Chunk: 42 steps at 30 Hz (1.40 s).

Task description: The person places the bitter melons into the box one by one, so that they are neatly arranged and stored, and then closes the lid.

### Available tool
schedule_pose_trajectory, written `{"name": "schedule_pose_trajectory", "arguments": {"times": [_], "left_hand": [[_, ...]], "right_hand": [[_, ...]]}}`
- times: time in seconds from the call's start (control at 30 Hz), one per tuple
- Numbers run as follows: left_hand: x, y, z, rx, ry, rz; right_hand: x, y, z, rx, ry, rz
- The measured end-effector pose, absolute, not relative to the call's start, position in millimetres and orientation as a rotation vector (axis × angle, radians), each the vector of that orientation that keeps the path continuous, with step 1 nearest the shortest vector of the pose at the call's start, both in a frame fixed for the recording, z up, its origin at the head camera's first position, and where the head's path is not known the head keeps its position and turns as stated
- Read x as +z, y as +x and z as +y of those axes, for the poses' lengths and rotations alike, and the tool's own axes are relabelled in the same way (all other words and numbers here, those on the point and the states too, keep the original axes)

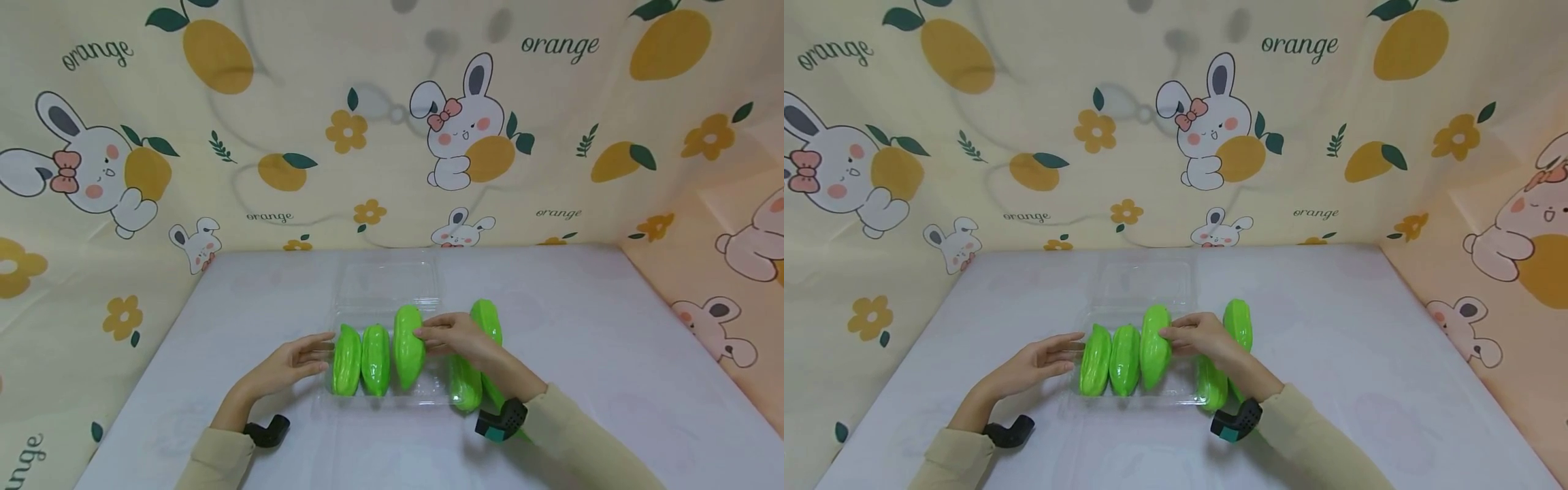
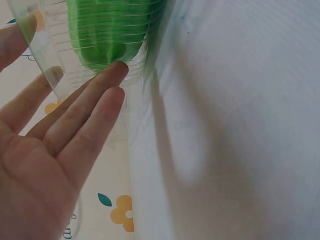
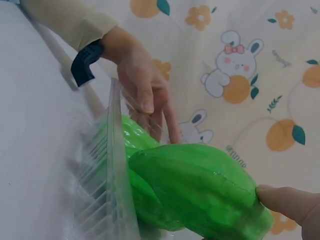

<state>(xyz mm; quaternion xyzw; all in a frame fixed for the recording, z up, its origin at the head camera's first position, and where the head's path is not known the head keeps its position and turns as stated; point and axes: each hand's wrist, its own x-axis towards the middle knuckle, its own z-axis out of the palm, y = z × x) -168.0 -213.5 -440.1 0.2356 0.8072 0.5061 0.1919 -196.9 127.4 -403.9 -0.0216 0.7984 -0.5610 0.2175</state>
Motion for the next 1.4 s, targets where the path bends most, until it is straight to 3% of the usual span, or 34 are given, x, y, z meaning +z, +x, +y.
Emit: {"name": "schedule_pose_trajectory", "arguments": {"times": [1.4], "left_hand": [[-444, -171, -213, 1.417, 0.636, 2.267]], "right_hand": [[-406, -193, 112, -1.233, -0.179, 2.484]]}}
